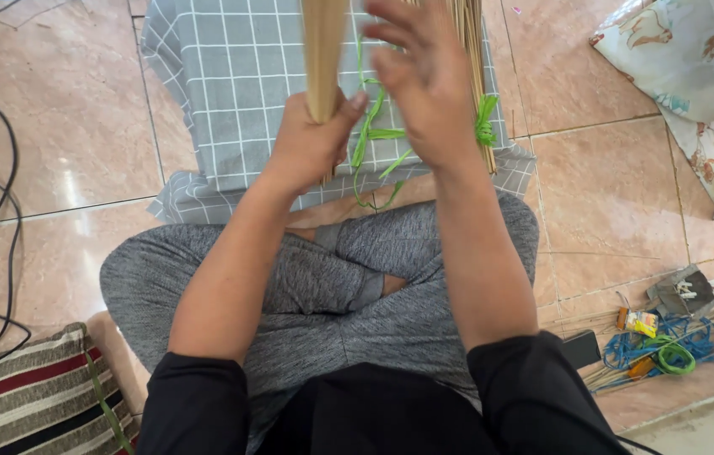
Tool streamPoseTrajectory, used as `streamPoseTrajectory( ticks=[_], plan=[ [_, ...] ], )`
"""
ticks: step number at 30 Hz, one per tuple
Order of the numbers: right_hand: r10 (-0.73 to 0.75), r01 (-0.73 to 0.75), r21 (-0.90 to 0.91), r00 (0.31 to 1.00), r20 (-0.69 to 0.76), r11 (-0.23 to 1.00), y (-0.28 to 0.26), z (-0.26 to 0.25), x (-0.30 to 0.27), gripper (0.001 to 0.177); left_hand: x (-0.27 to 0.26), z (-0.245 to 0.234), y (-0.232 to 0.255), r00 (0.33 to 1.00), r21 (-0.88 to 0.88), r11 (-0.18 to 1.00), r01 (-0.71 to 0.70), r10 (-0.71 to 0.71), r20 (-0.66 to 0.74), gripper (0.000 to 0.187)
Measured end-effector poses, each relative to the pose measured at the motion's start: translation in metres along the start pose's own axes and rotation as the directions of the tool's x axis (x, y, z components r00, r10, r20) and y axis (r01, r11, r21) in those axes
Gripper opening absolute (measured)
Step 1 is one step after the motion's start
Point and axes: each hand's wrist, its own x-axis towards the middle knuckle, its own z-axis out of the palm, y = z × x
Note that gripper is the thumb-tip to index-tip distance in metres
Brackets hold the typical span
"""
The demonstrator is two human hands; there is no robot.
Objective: Bundling and tying thin bamboo sticks with green plastic strips while sitting on the floor.
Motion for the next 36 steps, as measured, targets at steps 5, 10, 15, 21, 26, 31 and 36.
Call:
streamPoseTrajectory(
  ticks=[5,10,15,21,26,31,36],
  plan=[
    [0.135,-0.164,-0.367,0.986,-0.103,0.916,0.012,0.002,-0.067,0.015,-0.008,-0.022,0.000,0.998,-0.538,0.841,0.059,-0.046,0.038,0.030],
    [0.213,-0.122,-0.734,0.977,0.032,0.668,0.006,0.030,-0.099,0.029,-0.017,-0.022,0.008,0.998,-0.554,0.831,0.048,-0.060,-0.003,0.045],
    [0.137,-0.159,-0.296,0.986,-0.092,0.942,0.018,0.049,-0.093,0.062,-0.016,-0.013,0.000,0.984,-0.648,0.760,0.039,-0.143,-0.108,0.043],
    [-0.328,0.219,-0.268,0.811,-0.485,0.938,0.047,0.088,-0.075,0.100,-0.015,0.023,-0.012,0.945,-0.632,0.762,-0.138,-0.091,-0.315,0.048],
    [-0.060,0.146,0.090,0.786,-0.615,0.985,0.039,0.082,-0.065,0.089,-0.018,0.032,-0.013,0.884,-0.654,0.713,-0.252,-0.105,-0.456,0.048],
    [0.201,-0.022,0.313,0.808,-0.554,0.950,0.028,0.073,-0.061,0.082,-0.027,0.047,-0.007,0.887,-0.657,0.698,-0.283,-0.070,-0.457,0.045],
    [0.154,-0.111,0.111,0.813,-0.561,0.988,0.055,0.000,-0.056,0.023,-0.020,0.012,-0.009,0.863,-0.590,0.759,-0.276,-0.075,-0.500,0.047]
  ],
)
